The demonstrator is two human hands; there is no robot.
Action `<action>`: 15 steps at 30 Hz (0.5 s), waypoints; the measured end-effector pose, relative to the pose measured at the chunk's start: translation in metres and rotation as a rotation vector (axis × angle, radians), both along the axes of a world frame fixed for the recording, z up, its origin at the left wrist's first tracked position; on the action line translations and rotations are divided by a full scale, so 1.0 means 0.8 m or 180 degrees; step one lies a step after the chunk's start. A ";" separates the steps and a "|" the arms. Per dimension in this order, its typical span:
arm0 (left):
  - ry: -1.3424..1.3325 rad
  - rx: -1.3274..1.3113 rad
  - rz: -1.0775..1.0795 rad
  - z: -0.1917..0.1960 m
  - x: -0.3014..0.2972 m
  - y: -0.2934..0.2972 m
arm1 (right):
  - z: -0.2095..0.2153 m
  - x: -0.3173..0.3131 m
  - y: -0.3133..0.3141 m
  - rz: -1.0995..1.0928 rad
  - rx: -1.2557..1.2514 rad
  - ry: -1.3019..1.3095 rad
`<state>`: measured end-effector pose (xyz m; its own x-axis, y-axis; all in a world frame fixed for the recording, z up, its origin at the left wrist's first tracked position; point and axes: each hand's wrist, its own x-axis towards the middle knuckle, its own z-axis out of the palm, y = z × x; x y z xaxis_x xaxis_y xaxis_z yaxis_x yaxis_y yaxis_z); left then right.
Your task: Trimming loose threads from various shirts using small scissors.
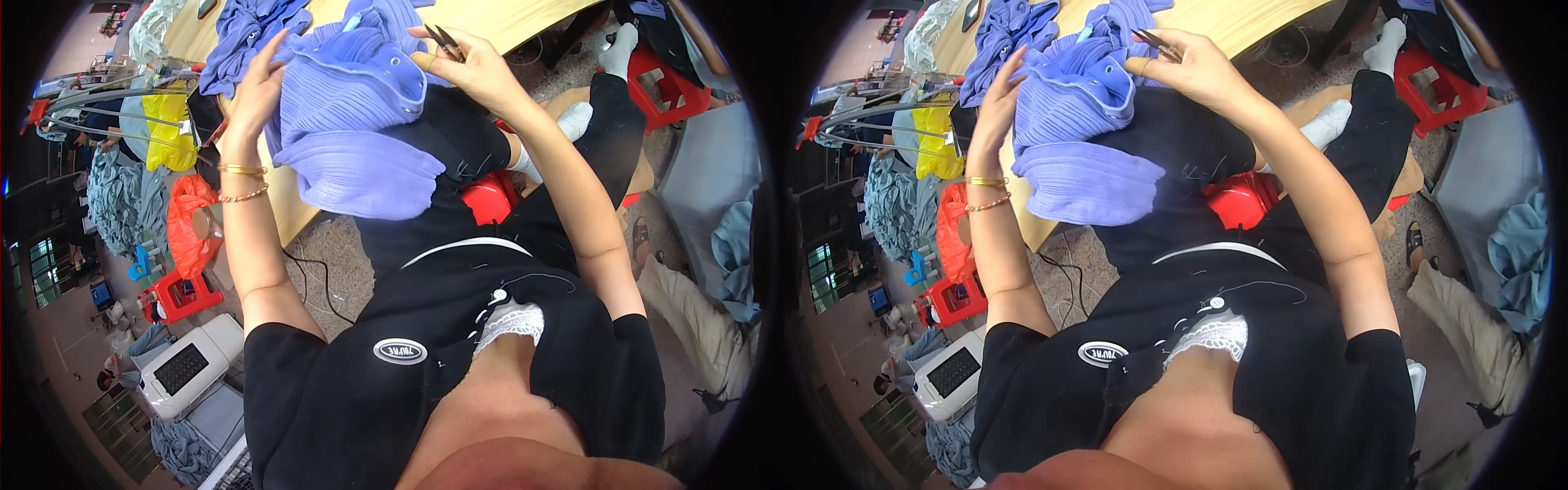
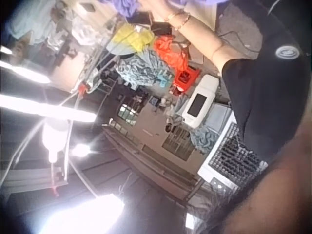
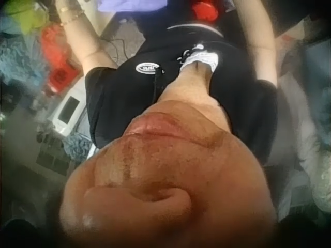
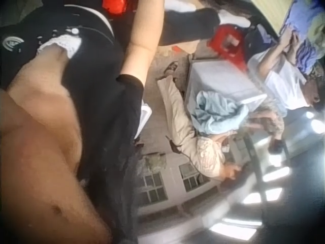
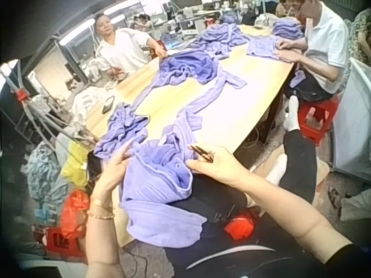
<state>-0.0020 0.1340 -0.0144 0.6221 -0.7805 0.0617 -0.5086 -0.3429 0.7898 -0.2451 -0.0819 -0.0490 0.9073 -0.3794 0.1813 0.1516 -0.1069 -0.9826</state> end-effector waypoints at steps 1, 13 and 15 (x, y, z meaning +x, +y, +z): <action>0.0129 -0.0043 -0.0113 -0.007 -0.002 -0.008 | -0.004 0.004 0.001 -0.0072 0.0097 -0.0002; 0.1518 0.0333 -0.0460 0.025 0.045 -0.116 | -0.005 -0.013 0.002 0.0222 0.0690 0.0132; 0.0909 -0.0029 -0.0525 0.064 0.045 -0.134 | -0.002 -0.012 -0.011 -0.0195 0.0580 0.0107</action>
